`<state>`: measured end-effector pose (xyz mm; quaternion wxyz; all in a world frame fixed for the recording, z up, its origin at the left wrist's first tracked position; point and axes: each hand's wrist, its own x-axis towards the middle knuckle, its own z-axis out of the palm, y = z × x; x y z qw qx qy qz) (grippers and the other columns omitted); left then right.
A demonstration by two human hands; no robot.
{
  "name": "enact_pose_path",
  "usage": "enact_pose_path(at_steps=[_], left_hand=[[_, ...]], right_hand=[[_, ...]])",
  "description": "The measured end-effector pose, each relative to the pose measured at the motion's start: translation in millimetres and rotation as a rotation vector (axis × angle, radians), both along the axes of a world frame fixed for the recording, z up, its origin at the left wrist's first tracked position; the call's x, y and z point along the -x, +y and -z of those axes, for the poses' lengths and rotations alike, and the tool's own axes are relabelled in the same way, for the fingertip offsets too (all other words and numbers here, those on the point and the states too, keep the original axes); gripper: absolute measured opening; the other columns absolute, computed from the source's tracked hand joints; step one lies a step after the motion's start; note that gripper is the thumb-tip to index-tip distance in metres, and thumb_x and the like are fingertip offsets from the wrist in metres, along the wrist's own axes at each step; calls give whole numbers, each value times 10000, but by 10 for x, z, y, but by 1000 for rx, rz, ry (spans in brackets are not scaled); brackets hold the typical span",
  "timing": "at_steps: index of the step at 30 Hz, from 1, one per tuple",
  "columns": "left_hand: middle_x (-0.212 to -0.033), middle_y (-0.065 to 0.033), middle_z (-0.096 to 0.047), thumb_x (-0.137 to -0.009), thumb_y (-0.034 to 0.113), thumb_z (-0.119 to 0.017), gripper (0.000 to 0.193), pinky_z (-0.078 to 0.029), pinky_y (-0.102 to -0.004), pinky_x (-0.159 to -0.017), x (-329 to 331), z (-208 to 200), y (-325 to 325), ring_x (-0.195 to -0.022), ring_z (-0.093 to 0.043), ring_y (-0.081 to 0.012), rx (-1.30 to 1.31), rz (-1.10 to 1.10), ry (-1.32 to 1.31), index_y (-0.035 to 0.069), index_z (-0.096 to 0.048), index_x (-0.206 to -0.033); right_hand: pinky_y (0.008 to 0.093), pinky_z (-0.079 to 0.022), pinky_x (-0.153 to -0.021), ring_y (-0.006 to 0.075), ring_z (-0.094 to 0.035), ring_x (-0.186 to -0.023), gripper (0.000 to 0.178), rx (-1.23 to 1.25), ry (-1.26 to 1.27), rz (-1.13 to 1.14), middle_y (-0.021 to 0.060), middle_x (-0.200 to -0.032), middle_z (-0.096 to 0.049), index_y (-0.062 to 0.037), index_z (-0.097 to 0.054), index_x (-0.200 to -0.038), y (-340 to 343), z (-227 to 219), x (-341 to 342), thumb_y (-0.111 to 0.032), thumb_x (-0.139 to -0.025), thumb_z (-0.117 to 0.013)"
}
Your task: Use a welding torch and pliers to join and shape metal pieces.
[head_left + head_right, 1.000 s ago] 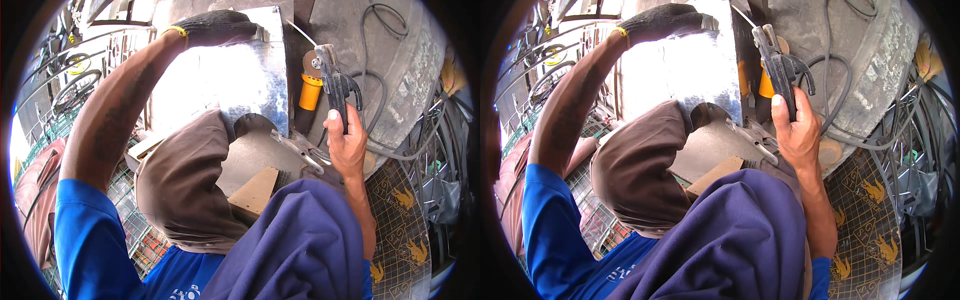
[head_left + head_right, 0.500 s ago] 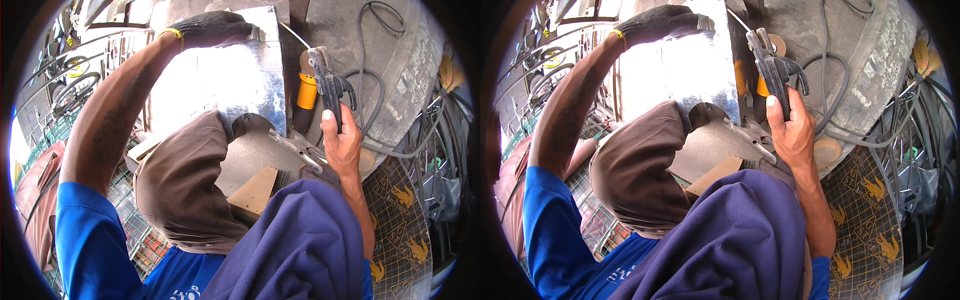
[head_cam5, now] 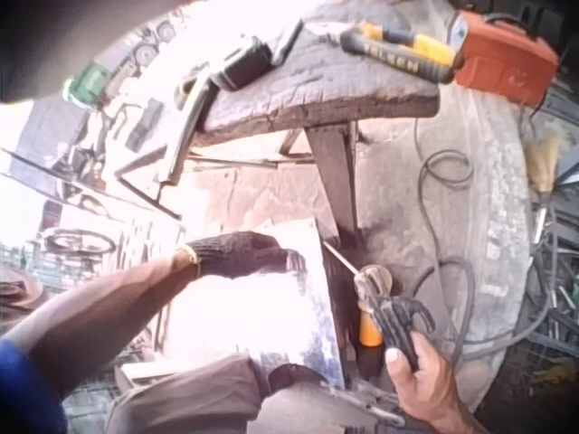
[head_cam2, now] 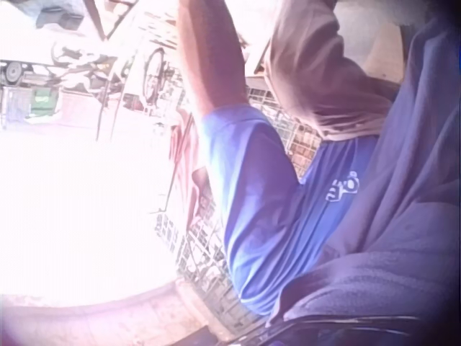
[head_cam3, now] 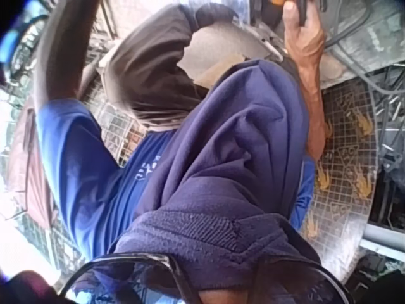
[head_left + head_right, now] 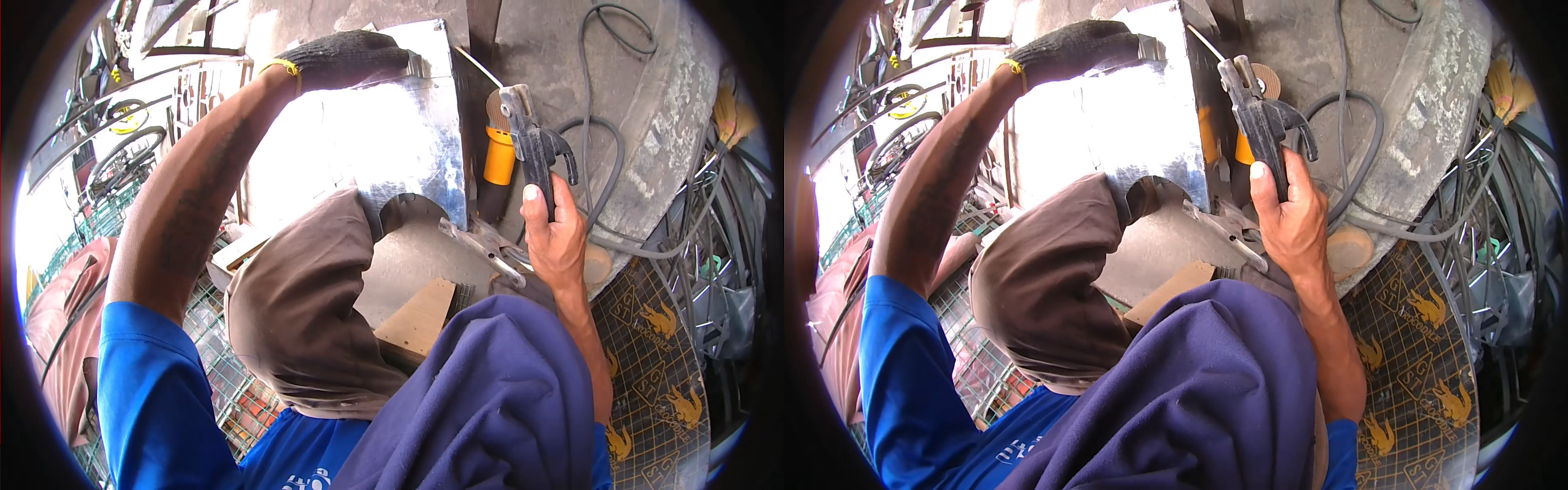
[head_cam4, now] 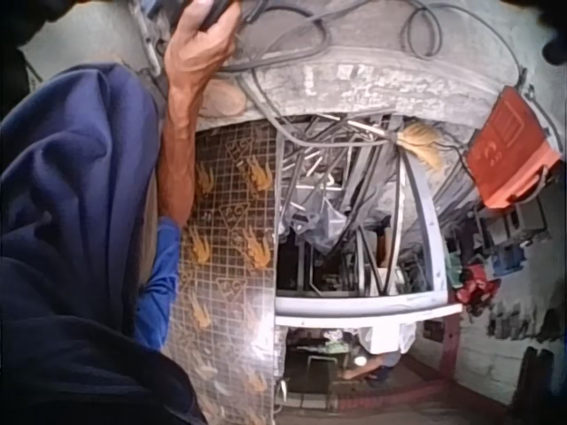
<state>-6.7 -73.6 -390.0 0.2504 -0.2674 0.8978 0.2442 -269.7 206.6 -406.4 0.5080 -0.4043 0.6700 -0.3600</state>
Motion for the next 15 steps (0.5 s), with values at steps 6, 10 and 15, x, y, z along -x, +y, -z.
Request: enact_pose_path(at_steps=[6, 10, 15], left_hand=[[-1111, -161, -663, -1035, 292, -556, 326, -546, -451, -933, -172, 79, -53, -1056, -650, -360, 80, 180, 169, 77, -588, -1278], [-1129, -157, -660, -1038, 271, -556, 327, -536, -445, -954, -141, 78, -61, -1070, -641, -360, 86, 253, 127, 81, -579, -1303], [-1132, -170, -652, -1044, 278, -540, 319, -523, -445, -968, -182, 65, -35, -1082, -636, -366, 67, 156, 149, 78, -580, -1289]], right_hand=[[390, -530, -713, 263, -688, -773, 344, 3, -6, -13, 185, -889, -696, 7, -616, -1220, -56, 23, -73, -282, -1034, -609], [395, -526, -693, 267, -685, -745, 334, 9, -3, -28, 181, -845, -684, 2, -622, -1207, -77, 22, -74, -283, -1032, -613], [393, -527, -692, 266, -687, -746, 336, 17, 5, -36, 180, -847, -686, 1, -623, -1212, -73, 25, -88, -281, -1029, -619]])
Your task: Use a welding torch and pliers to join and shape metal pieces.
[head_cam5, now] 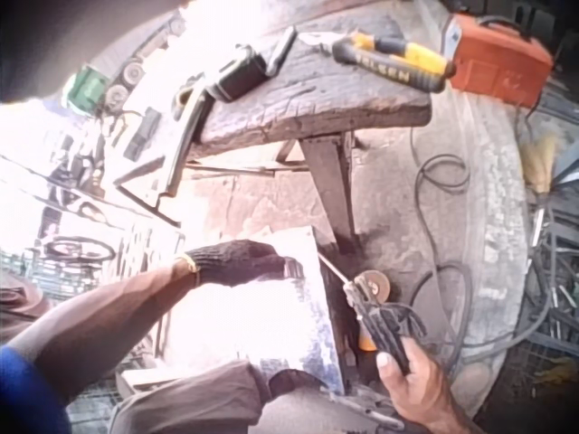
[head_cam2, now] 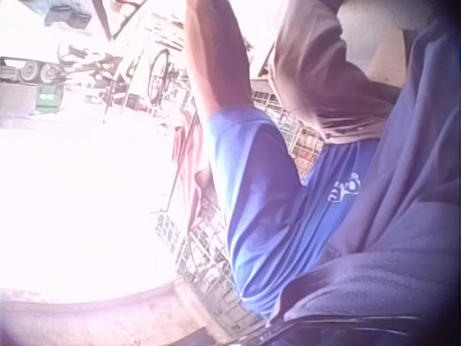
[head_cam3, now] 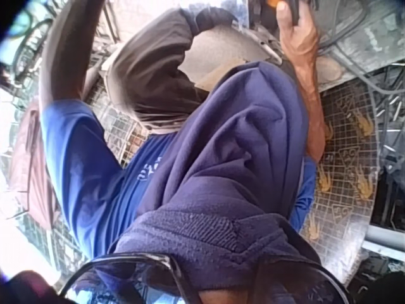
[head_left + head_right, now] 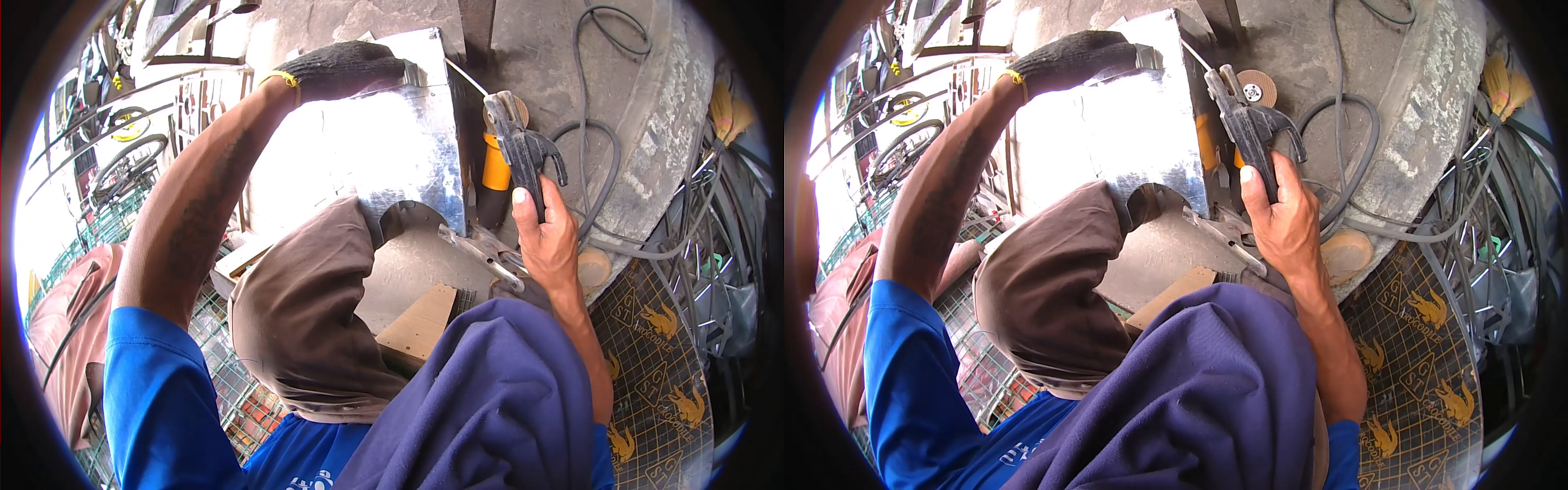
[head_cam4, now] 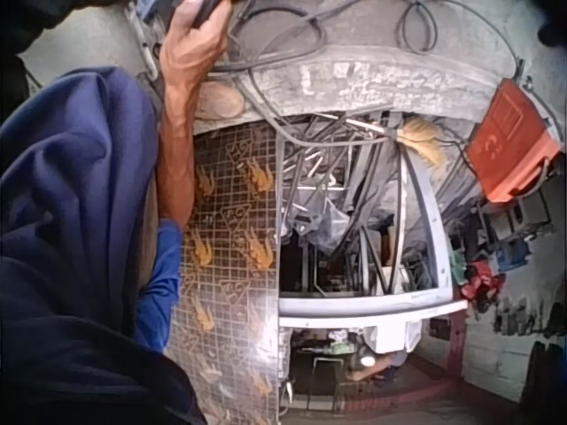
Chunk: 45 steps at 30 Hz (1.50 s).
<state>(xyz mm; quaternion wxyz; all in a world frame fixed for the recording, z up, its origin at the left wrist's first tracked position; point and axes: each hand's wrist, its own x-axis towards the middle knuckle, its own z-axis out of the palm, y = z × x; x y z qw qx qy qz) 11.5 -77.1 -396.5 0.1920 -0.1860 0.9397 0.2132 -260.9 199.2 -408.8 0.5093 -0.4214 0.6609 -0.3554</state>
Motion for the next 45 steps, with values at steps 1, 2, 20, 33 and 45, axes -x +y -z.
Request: enact_pose_path(at_steps=[1, 2, 20, 33, 45], left_hand=[[-1132, -170, -652, -1044, 278, -540, 319, -523, -445, -968, 21, 2, 8, -1082, -636, -366, -2, 1, 4, 78, -580, -1289], [-1133, -175, -651, -1045, 280, -537, 320, -524, -446, -962, 39, 1, 19, -1080, -637, -369, -18, -40, -13, 79, -580, -1291], [-1158, -141, -652, -1043, 272, -538, 289, -540, -411, -944, -7, 46, -23, -1088, -658, -319, 90, 55, 47, 73, -625, -1235], [-1178, -153, -656, -1047, 305, -535, 348, -532, -428, -941, 93, 45, -4, -1087, -647, -344, -27, 11, 37, 99, -599, -1320], [-1173, -144, -644, -1074, 321, -448, 352, -521, -412, -960, 30, -8, -5, -1074, -655, -318, -59, -100, -58, 146, -623, -1324]], right_hand=[[392, -528, -694, 267, -689, -751, 339, -13, -5, 2, 180, -854, -689, 1, -623, -1216, 5, -7, 11, -281, -1029, -619], [391, -529, -697, 267, -691, -756, 341, -26, -11, 5, 180, -861, -692, 0, -623, -1221, 8, -12, 22, -282, -1028, -620], [403, -538, -737, 300, -706, -821, 357, -25, 9, 1, 201, -921, -703, 3, -622, -1230, -21, -72, 28, -290, -1026, -618], [323, -473, -638, 162, -577, -700, 367, -2, 11, 37, 87, -825, -615, -1, -607, -1249, 61, 23, 63, -297, -1033, -604], [391, -534, -727, 283, -697, -796, 364, -22, 4, 4, 191, -903, -698, 8, -619, -1237, 22, -4, 27, -285, -1021, -631]])
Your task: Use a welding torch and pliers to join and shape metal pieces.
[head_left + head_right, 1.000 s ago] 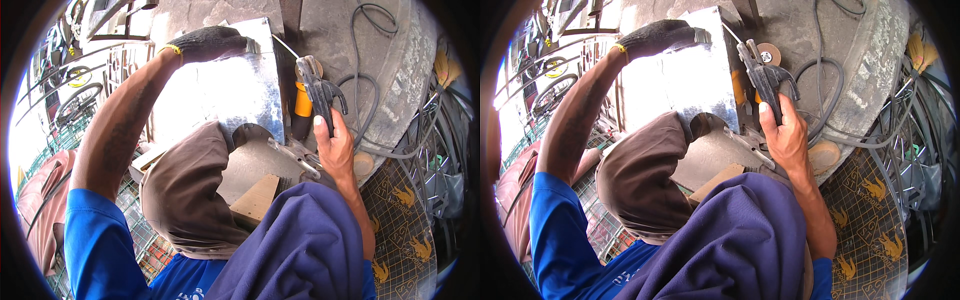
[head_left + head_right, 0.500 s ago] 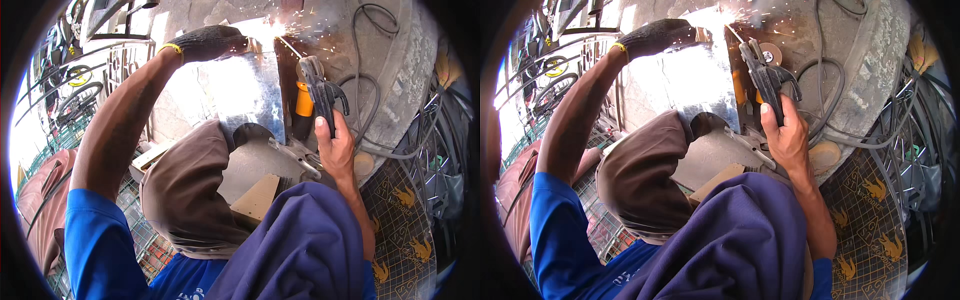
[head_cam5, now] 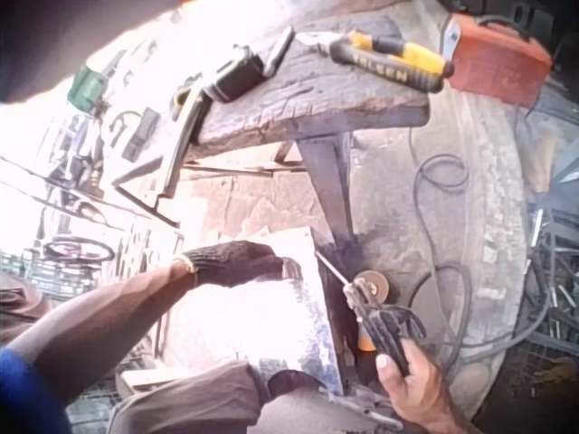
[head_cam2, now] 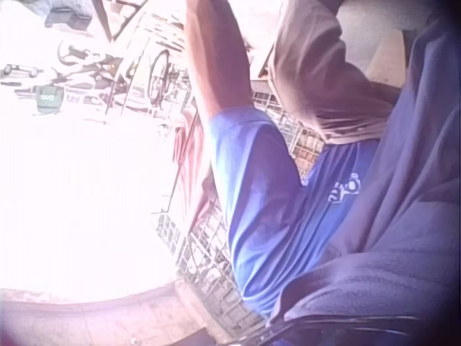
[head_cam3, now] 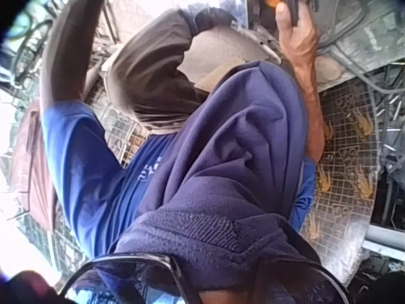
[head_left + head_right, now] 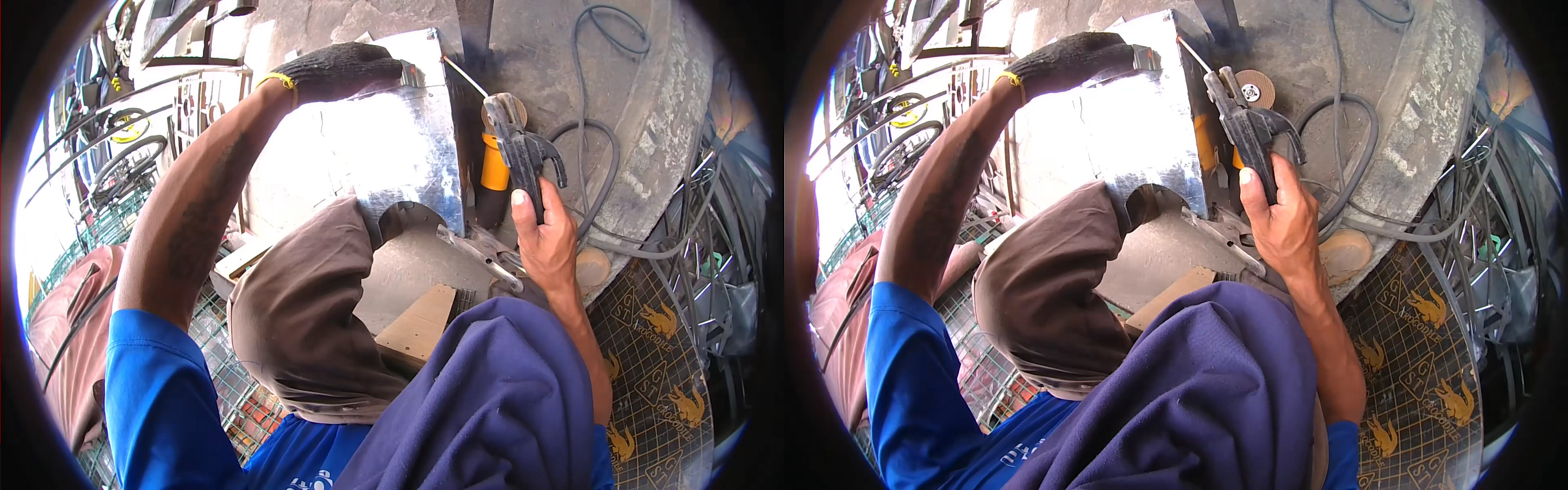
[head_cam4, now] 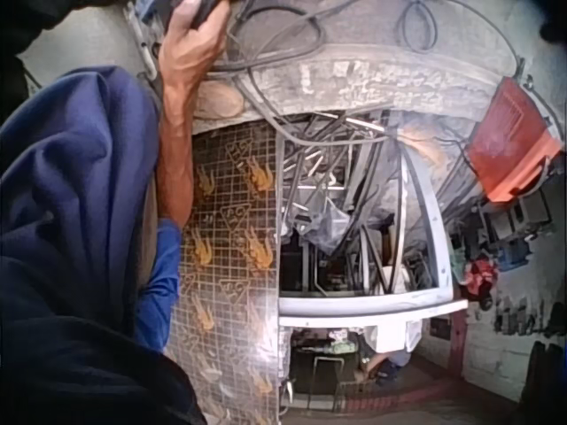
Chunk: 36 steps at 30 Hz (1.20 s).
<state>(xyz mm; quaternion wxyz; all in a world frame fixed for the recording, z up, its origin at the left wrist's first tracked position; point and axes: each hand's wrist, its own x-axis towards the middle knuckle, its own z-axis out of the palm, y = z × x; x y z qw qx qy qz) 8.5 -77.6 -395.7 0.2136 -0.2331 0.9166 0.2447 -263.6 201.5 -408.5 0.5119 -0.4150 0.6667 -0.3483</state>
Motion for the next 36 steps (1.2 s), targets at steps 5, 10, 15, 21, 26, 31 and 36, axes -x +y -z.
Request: enact_pose_path(at_steps=[5, 10, 15, 21, 26, 31, 36], left_hand=[[-1174, -152, -641, -1076, 327, -435, 360, -519, -420, -961, 52, -50, -7, -1083, -648, -329, -24, -2, -59, 149, -617, -1330], [-1208, -156, -639, -1080, 311, -417, 361, -517, -425, -969, 76, -83, 3, -1118, -637, -336, -4, -6, -86, 152, -608, -1342], [-1223, -149, -639, -1083, 338, -414, 372, -520, -421, -971, 77, -84, 12, -1112, -645, -332, -23, -58, -94, 153, -616, -1335], [-1243, -140, -643, -1087, 372, -413, 388, -523, -416, -966, 72, -93, -2, -1114, -655, -313, -17, -45, -102, 153, -624, -1329], [-1264, -136, -635, -1083, 361, -418, 384, -528, -413, -976, 135, -135, 24, -1132, -653, -307, -74, -124, -186, 164, -616, -1347], [-1290, -130, -617, -1080, 316, -419, 370, -533, -413, -997, 55, -90, 5, -1145, -647, -311, 40, 11, -119, 179, -594, -1377], [-1269, -135, -622, -1077, 305, -424, 360, -534, -414, -990, 57, -64, -8, -1140, -647, -314, 56, 80, -133, 177, -600, -1364]], right_hand=[[395, -536, -744, 295, -703, -821, 361, 11, 9, 3, 200, -928, -701, 7, -621, -1236, 2, 4, -9, -283, -1020, -630], [395, -536, -747, 300, -702, -824, 357, 17, 12, 1, 205, -937, -702, 7, -622, -1231, -8, 18, -7, -279, -1019, -631], [394, -535, -745, 301, -700, -818, 361, 11, -5, 0, 203, -932, -701, 8, -621, -1231, -14, 11, -13, -285, -1020, -631], [396, -535, -748, 298, -700, -823, 360, 15, 2, 3, 201, -934, -701, 7, -621, -1230, -26, -17, -17, -284, -1019, -632], [398, -537, -757, 300, -705, -841, 373, 9, 3, -6, 201, -945, -703, 10, -619, -1244, 1, 24, -15, -285, -1017, -635], [399, -540, -760, 308, -711, -855, 384, 0, 8, -24, 205, -959, -707, 17, -613, -1254, -10, 18, -14, -284, -1017, -634], [402, -541, -758, 303, -709, -849, 384, 14, 14, -20, 205, -959, -705, 18, -610, -1258, -14, 28, -20, -280, -1017, -632]])
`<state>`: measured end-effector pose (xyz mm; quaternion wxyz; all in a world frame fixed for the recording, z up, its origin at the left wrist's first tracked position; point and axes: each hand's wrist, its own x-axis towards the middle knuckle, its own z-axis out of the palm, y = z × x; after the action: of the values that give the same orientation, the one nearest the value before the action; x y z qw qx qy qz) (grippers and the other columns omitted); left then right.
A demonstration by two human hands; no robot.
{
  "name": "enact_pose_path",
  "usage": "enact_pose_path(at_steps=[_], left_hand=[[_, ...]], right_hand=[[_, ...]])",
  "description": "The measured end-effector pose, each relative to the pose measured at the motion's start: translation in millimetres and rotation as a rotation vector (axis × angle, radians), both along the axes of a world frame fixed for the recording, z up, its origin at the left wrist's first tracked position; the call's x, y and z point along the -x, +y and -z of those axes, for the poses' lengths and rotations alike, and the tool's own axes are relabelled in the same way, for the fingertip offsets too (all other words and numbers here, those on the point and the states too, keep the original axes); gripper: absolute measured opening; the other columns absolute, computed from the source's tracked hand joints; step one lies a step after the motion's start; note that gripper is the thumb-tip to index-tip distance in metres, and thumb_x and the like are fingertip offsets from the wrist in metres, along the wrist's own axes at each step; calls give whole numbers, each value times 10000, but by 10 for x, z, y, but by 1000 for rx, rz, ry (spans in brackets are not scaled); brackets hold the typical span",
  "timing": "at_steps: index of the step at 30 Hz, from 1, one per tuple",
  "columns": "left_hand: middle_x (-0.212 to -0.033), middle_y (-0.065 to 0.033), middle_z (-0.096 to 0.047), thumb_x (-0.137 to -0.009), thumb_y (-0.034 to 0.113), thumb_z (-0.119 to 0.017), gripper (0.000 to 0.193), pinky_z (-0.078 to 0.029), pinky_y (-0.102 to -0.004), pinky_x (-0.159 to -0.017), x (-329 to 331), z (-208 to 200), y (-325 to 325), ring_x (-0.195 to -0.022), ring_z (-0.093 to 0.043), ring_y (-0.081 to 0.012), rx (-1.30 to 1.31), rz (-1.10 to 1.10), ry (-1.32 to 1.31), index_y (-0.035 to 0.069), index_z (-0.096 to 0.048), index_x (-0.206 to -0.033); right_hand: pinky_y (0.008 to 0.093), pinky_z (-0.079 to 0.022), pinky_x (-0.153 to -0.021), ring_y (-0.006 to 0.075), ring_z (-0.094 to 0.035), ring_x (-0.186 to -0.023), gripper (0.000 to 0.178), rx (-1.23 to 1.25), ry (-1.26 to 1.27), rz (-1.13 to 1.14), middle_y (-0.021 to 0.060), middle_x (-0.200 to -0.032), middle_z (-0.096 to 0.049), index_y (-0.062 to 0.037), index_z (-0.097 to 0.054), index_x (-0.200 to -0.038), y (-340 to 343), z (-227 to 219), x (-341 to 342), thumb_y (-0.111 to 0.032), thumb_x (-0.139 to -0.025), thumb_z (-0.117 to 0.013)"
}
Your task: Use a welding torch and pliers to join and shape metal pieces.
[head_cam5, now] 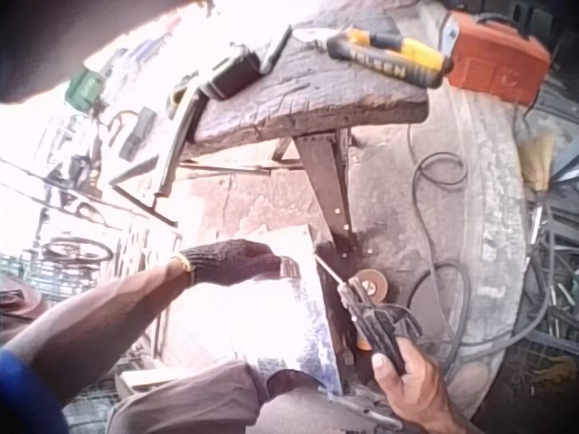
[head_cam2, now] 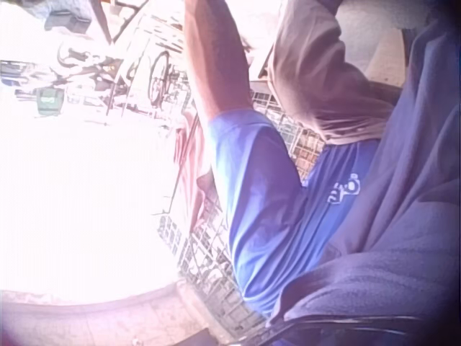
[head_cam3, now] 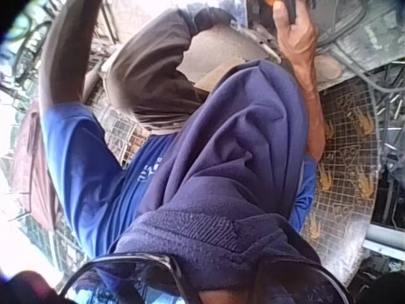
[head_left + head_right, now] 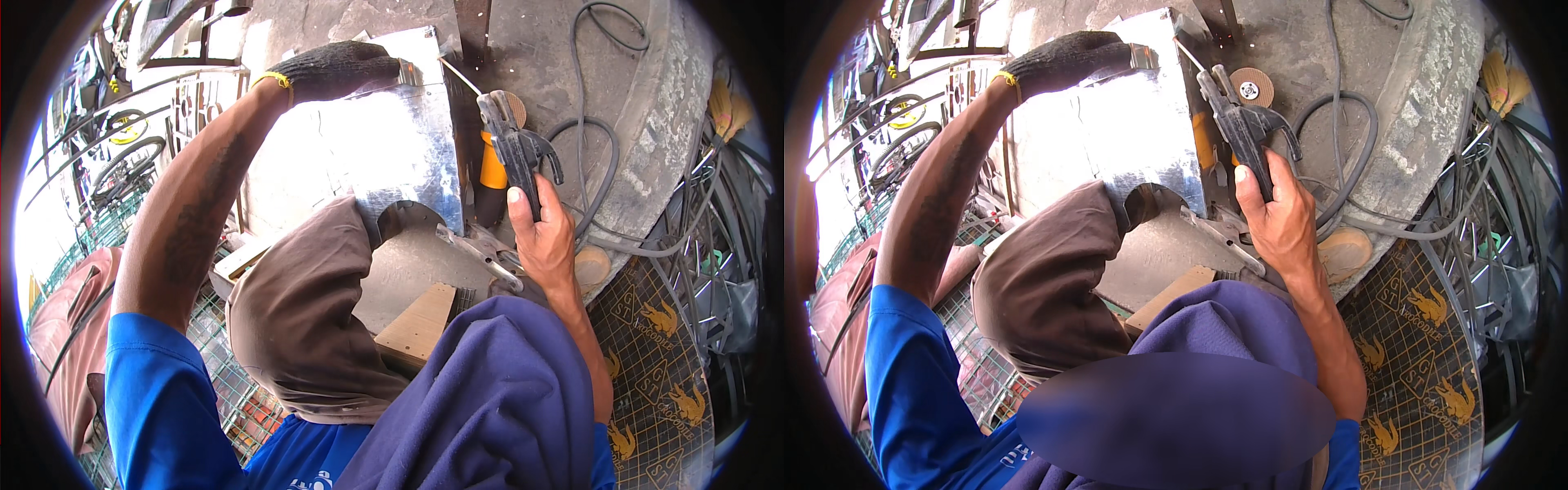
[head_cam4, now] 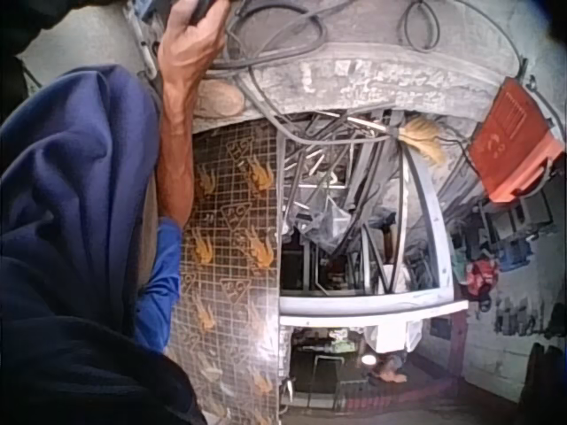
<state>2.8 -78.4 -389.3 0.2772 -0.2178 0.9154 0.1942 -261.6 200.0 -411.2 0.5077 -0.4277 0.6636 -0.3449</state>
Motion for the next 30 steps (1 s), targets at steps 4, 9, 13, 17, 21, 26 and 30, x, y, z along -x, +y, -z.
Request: enact_pose_path(at_steps=[4, 9, 13, 17, 21, 26, 30], left_hand=[[-1255, -139, -627, -1075, 305, -428, 355, -532, -423, -994, 39, -27, 21, -1140, -644, -325, -50, -110, -15, 168, -604, -1351], [-1275, -142, -624, -1080, 301, -415, 361, -529, -427, -1004, -6, 39, -4, -1150, -640, -334, -3, -51, 30, 159, -601, -1355], [-1309, -136, -610, -1078, 243, -427, 343, -533, -419, -1008, -47, 26, 3, -1171, -631, -334, 74, 73, 43, 147, -595, -1362], [-1298, -131, -609, -1061, 175, -464, 330, -541, -406, -1003, -28, 30, 23, -1174, -628, -331, 36, -30, -3, 142, -591, -1364], [-1212, -173, -635, -1060, 312, -493, 369, -505, -447, -989, -82, 53, -3, -1129, -624, -368, -14, 4, 102, 90, -573, -1344], [-1156, -174, -641, -1063, 317, -490, 335, -511, -455, -950, -66, 76, -20, -1087, -630, -377, -49, 6, 100, 109, -588, -1308], [-1125, -180, -644, -1054, 309, -511, 314, -516, -466, -925, -16, 91, -16, -1051, -636, -386, 0, 54, 146, 92, -595, -1266]], right_hand=[[401, -542, -762, 292, -708, -851, 385, -15, 0, 3, 202, -962, -707, 16, -609, -1262, -4, -11, -1, -281, -1019, -628], [371, -529, -662, 221, -678, -731, 392, -68, -75, 25, 155, -890, -683, 13, -615, -1232, 24, 34, 39, -329, -1045, -589], [260, -460, -457, 83, -563, -537, 405, -292, -440, 142, 45, -761, -602, -17, -616, -1208, -36, -56, 56, -388, -1075, -526], [225, -436, -398, 57, -531, -508, 445, -347, -601, 233, 27, -766, -580, -8, -605, -1219, -83, -82, 78, -416, -1084, -489], [218, -448, -419, 60, -522, -526, 450, -362, -629, 215, 18, -771, -555, -8, -576, -1290, -96, -90, 83, -397, -1087, -479], [211, -444, -476, 41, -539, -579, 419, -295, -497, 126, 22, -819, -613, -12, -611, -1280, -27, -90, 74, -346, -1027, -623], [269, -507, -628, 101, -616, -699, 425, -205, -318, 85, 59, -884, -685, -1, -638, -1269, -8, -104, 56, -282, -961, -726]])
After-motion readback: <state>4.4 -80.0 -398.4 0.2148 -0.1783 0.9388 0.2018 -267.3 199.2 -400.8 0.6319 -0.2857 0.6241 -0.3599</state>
